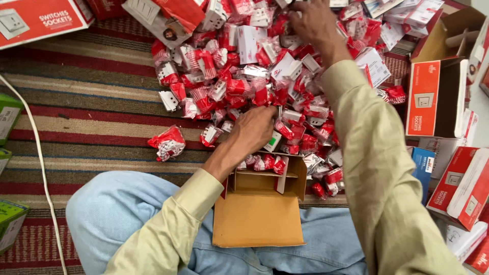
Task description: The person places small electrical switches into a cardboard box by hand, taking them from a large pile of packaged components.
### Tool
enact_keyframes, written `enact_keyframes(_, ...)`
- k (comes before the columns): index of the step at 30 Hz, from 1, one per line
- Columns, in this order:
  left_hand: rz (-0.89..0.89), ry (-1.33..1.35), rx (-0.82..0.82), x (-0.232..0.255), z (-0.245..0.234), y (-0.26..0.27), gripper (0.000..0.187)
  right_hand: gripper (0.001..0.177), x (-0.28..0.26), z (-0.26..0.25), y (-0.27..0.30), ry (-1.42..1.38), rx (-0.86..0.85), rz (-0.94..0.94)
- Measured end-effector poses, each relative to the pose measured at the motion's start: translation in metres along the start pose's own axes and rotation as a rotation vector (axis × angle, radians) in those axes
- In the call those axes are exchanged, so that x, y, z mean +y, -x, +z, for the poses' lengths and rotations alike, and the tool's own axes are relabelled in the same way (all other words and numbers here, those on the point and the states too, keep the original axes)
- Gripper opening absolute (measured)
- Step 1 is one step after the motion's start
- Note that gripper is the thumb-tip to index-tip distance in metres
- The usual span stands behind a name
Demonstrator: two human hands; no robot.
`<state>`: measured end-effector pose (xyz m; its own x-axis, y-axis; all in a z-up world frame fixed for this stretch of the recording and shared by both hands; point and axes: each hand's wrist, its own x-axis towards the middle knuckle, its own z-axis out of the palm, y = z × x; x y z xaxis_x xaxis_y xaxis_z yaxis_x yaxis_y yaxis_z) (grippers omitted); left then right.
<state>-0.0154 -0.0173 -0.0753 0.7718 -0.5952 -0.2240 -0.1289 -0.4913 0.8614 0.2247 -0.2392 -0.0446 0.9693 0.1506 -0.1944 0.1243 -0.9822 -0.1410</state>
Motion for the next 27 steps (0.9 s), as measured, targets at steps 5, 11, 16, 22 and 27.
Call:
enact_keyframes(5, -0.01, -0.005, -0.013, 0.009, -0.008, 0.002, 0.029, 0.03, -0.013, -0.044, 0.025, 0.075, -0.256, 0.085)
enact_keyframes(11, 0.026, -0.041, 0.012, 0.011, -0.008, 0.003, 0.023, 0.036, -0.001, -0.007, 0.019, 0.194, -0.104, 0.067)
enact_keyframes(16, 0.038, -0.036, 0.008, 0.003, -0.001, 0.0, 0.024, 0.055, 0.025, 0.023, 0.004, 0.351, -0.036, -0.188)
enact_keyframes(22, 0.026, 0.007, 0.005, 0.002, -0.004, -0.003, 0.029, 0.029, 0.034, 0.02, 0.009, 0.485, 0.098, -0.327)
enact_keyframes(27, 0.049, 0.131, 0.059, 0.002, -0.004, -0.007, 0.033, 0.027, 0.037, 0.008, 0.024, 0.186, 0.145, -0.42)
